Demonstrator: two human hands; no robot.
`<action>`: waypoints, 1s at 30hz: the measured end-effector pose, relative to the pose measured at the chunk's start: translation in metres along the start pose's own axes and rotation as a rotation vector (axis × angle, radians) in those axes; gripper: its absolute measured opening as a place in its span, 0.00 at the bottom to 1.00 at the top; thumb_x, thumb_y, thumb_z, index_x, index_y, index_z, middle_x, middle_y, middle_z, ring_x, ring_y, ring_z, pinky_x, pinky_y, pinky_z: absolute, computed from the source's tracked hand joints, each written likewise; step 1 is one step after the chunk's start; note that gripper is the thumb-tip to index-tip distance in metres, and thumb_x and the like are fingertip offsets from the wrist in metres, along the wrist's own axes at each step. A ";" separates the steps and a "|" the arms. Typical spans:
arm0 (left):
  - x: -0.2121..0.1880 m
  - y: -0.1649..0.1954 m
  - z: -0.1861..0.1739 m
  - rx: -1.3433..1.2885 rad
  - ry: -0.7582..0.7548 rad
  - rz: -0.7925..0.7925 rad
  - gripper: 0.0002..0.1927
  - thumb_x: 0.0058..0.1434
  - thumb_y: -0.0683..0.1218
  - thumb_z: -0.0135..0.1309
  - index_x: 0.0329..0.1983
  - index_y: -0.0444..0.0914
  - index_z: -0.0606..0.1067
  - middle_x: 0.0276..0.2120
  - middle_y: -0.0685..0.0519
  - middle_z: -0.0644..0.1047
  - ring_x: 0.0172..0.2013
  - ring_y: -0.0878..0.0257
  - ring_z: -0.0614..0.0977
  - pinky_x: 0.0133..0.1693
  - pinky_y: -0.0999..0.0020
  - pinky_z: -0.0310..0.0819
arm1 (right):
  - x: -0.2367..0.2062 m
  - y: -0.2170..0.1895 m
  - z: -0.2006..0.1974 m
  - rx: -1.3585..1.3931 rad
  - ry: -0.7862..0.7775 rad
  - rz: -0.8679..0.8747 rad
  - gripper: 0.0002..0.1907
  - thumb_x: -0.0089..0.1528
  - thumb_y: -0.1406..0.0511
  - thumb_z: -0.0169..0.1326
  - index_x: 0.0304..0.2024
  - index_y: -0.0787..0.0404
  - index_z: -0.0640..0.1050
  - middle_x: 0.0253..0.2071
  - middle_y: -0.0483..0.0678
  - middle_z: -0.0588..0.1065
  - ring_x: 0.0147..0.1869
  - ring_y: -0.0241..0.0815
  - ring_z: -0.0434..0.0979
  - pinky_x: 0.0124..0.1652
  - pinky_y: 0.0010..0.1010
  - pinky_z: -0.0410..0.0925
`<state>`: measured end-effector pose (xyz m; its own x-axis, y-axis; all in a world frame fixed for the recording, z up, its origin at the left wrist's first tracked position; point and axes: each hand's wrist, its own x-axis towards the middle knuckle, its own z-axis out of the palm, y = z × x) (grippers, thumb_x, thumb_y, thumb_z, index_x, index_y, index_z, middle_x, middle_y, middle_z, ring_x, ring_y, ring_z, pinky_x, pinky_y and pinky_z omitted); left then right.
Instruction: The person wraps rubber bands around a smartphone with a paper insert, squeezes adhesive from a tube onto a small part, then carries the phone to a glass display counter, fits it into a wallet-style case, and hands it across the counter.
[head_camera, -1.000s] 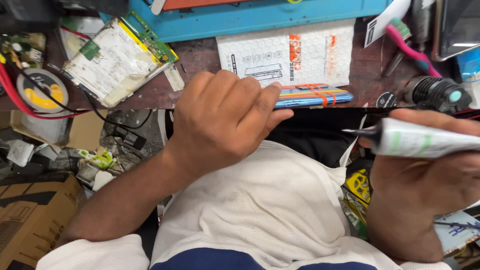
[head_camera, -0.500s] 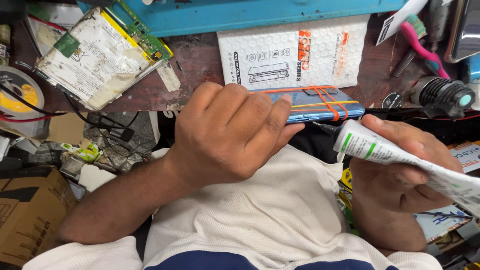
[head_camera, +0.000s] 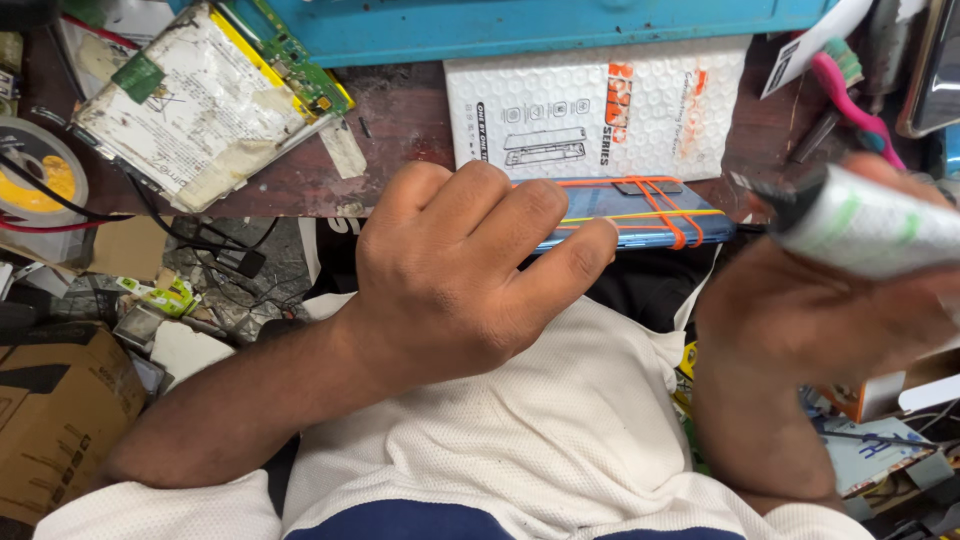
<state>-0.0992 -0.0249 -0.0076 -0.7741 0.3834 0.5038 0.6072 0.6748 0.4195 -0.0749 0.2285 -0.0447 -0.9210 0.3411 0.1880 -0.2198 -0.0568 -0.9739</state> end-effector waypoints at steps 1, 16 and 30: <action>0.001 0.001 0.000 -0.001 -0.005 0.001 0.09 0.63 0.47 0.60 0.46 0.45 0.79 0.39 0.57 0.75 0.34 0.63 0.73 0.35 0.65 0.59 | 0.001 0.004 0.005 0.030 0.007 0.038 0.33 0.75 0.48 0.45 0.69 0.68 0.63 0.47 0.60 0.76 0.39 0.46 0.79 0.39 0.33 0.75; 0.003 0.006 0.001 0.048 -0.044 -0.032 0.10 0.65 0.50 0.61 0.48 0.45 0.80 0.31 0.60 0.72 0.30 0.65 0.73 0.33 0.66 0.61 | 0.003 0.017 0.030 0.106 0.049 0.190 0.37 0.77 0.47 0.43 0.75 0.69 0.57 0.49 0.59 0.76 0.39 0.47 0.80 0.39 0.34 0.75; 0.004 0.003 0.001 -0.017 0.005 -0.004 0.08 0.65 0.50 0.62 0.43 0.43 0.79 0.32 0.58 0.73 0.32 0.64 0.75 0.32 0.67 0.61 | 0.002 0.010 0.035 0.143 0.093 0.239 0.36 0.76 0.47 0.44 0.73 0.66 0.58 0.48 0.57 0.74 0.36 0.42 0.75 0.35 0.28 0.70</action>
<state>-0.1007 -0.0212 -0.0052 -0.7759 0.3774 0.5055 0.6068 0.6653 0.4348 -0.0906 0.1955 -0.0493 -0.9201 0.3864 -0.0636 -0.0493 -0.2756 -0.9600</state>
